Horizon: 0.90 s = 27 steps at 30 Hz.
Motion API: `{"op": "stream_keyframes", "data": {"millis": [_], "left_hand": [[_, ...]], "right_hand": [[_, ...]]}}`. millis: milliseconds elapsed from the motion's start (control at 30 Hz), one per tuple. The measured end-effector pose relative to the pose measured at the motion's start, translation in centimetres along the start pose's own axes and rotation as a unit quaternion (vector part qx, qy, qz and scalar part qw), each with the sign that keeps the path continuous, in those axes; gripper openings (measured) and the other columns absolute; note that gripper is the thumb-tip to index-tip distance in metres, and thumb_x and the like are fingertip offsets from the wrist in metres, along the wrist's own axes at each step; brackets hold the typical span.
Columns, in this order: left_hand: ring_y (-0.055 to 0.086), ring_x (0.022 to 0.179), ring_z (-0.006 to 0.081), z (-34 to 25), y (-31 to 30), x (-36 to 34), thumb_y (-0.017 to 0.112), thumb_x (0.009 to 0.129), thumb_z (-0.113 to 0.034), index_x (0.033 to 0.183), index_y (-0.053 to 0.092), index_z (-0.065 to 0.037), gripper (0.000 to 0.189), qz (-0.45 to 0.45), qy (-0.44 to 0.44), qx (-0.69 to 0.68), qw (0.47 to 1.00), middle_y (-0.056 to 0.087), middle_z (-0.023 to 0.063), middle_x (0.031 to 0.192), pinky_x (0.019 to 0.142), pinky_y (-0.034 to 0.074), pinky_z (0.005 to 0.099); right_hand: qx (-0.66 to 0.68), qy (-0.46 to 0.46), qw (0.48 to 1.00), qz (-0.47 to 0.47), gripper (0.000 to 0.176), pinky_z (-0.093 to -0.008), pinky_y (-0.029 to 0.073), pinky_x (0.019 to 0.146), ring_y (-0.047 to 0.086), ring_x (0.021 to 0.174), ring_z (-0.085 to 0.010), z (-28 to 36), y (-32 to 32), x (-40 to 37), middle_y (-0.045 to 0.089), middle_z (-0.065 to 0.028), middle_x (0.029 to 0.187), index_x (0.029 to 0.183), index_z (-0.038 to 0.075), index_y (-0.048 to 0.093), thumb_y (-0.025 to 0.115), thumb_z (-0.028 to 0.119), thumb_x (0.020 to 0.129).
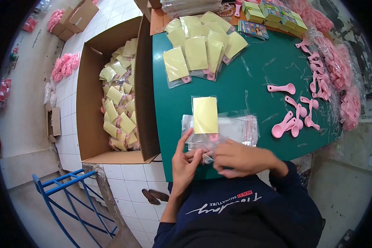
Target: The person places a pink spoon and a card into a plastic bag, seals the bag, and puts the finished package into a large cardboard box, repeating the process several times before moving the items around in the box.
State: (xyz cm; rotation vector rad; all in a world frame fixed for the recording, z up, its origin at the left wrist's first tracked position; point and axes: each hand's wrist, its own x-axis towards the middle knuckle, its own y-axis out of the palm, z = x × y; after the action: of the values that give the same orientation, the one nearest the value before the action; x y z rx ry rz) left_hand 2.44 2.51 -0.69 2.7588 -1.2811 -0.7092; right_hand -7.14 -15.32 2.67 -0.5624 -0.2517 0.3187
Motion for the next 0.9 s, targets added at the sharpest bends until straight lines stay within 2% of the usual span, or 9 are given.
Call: {"op": "stream_keyframes", "data": {"millis": [133, 167, 200, 267, 333, 400, 467, 667, 900], "left_hand": [[0.063, 0.088, 0.0139, -0.3, -1.3, 0.1, 0.048, 0.093, -0.004, 0.132, 0.04, -0.002, 0.04, 0.085, -0.026, 0.013, 0.996, 0.066, 0.0128, 0.097, 0.07, 0.052, 0.0237], [0.063, 0.089, 0.014, -0.2, -1.4, 0.1, 0.047, 0.093, -0.004, 0.129, 0.043, -0.001, 0.036, 0.086, -0.028, 0.027, 0.996, 0.066, 0.0125, 0.097, 0.07, 0.052, 0.0239], [0.063, 0.09, 0.0142, 0.0, -1.4, 0.1, 0.046, 0.093, -0.004, 0.126, 0.047, 0.0, 0.033, 0.086, -0.029, 0.04, 0.995, 0.066, 0.0122, 0.097, 0.07, 0.052, 0.0241], [0.062, 0.09, 0.0137, 0.3, -1.4, 0.1, 0.046, 0.094, -0.004, 0.12, 0.052, 0.002, 0.028, 0.081, -0.028, 0.04, 0.996, 0.066, 0.0117, 0.098, 0.071, 0.052, 0.024], [0.062, 0.09, 0.0126, 0.7, -1.3, 0.1, 0.046, 0.094, -0.004, 0.115, 0.056, 0.003, 0.025, 0.071, -0.026, 0.015, 0.997, 0.065, 0.0112, 0.099, 0.072, 0.051, 0.0234], [0.06, 0.087, 0.0112, -0.3, -0.7, -0.3, 0.046, 0.093, -0.004, 0.113, 0.057, 0.004, 0.024, 0.061, -0.029, 0.03, 0.997, 0.065, 0.0103, 0.099, 0.074, 0.049, 0.0229], [0.059, 0.086, 0.01, -0.6, -0.4, -0.5, 0.046, 0.093, -0.004, 0.112, 0.058, 0.004, 0.024, 0.071, -0.031, 0.024, 0.997, 0.065, 0.0097, 0.1, 0.075, 0.048, 0.0223], [0.057, 0.093, 0.0157, -0.2, -2.2, -1.3, 0.055, 0.09, -0.008, 0.109, 0.061, 0.0, 0.021, 0.138, -0.041, -0.053, 0.988, 0.058, 0.0118, 0.111, 0.078, 0.047, 0.0268], [0.047, 0.113, 0.0253, -1.1, 1.6, -1.3, 0.083, 0.059, -0.027, 0.092, 0.068, -0.026, 0.036, -0.025, 0.397, 0.504, 0.766, 0.043, 0.0103, 0.124, 0.099, 0.029, 0.0515]], "right_hand": [[0.105, 0.141, 0.98, -0.093, 0.018, -0.0299, 0.044, 0.071, 0.056, 0.082, -0.0178, -3.1, -10.6, -7.3, 0.056, -0.0074, 0.085, 0.089, 0.003, 0.056, 0.065, 0.016, 0.08], [0.211, 0.203, 0.91, -0.293, 0.019, -0.0258, 0.04, 0.062, 0.054, 0.073, -0.0165, -3.9, -12.5, -8.8, 0.055, -0.0056, 0.079, 0.086, 0.001, 0.052, 0.066, 0.012, 0.079], [-0.132, 0.333, 0.869, -0.342, 0.017, -0.0269, 0.041, 0.065, 0.054, 0.075, -0.0178, -7.4, -15.1, -12.4, 0.055, -0.008, 0.083, 0.092, 0.001, 0.052, 0.061, 0.003, 0.077], [-0.369, 0.515, 0.697, -0.337, 0.024, -0.0278, 0.043, 0.07, 0.053, 0.08, -0.0202, -7.5, -14.0, -14.6, 0.055, -0.009, 0.088, 0.098, 0.002, 0.052, 0.058, -0.002, 0.075], [-0.389, 0.479, 0.707, -0.345, 0.037, -0.0303, 0.044, 0.076, 0.053, 0.087, -0.0238, -4.9, -11.8, -12.8, 0.053, -0.0114, 0.097, 0.107, 0.003, 0.051, 0.057, -0.005, 0.071], [-0.278, 0.247, 0.889, -0.266, 0.056, -0.0351, 0.044, 0.082, 0.051, 0.097, -0.0299, -2.1, -6.3, -7.6, 0.049, -0.0156, 0.109, 0.118, 0.005, 0.048, 0.065, -0.001, 0.064], [-0.102, 0.211, 0.948, -0.216, 0.05, -0.0366, 0.045, 0.08, 0.052, 0.095, -0.0304, -0.3, -0.5, -3.5, 0.048, -0.0129, 0.105, 0.111, 0.006, 0.054, 0.071, 0.003, 0.064], [-0.11, 0.141, 0.946, -0.271, 0.023, -0.0342, 0.05, 0.07, 0.058, 0.083, -0.0265, -1.7, 3.9, -1.9, 0.053, -0.0127, 0.098, 0.091, 0.003, 0.057, 0.068, 0.001, 0.071], [-0.118, 0.096, 0.941, -0.302, 0.025, -0.0316, 0.051, 0.069, 0.06, 0.083, -0.0261, -1.2, 3.8, -1.6, 0.054, -0.0126, 0.099, 0.093, 0.002, 0.056, 0.068, 0.001, 0.071]]}}
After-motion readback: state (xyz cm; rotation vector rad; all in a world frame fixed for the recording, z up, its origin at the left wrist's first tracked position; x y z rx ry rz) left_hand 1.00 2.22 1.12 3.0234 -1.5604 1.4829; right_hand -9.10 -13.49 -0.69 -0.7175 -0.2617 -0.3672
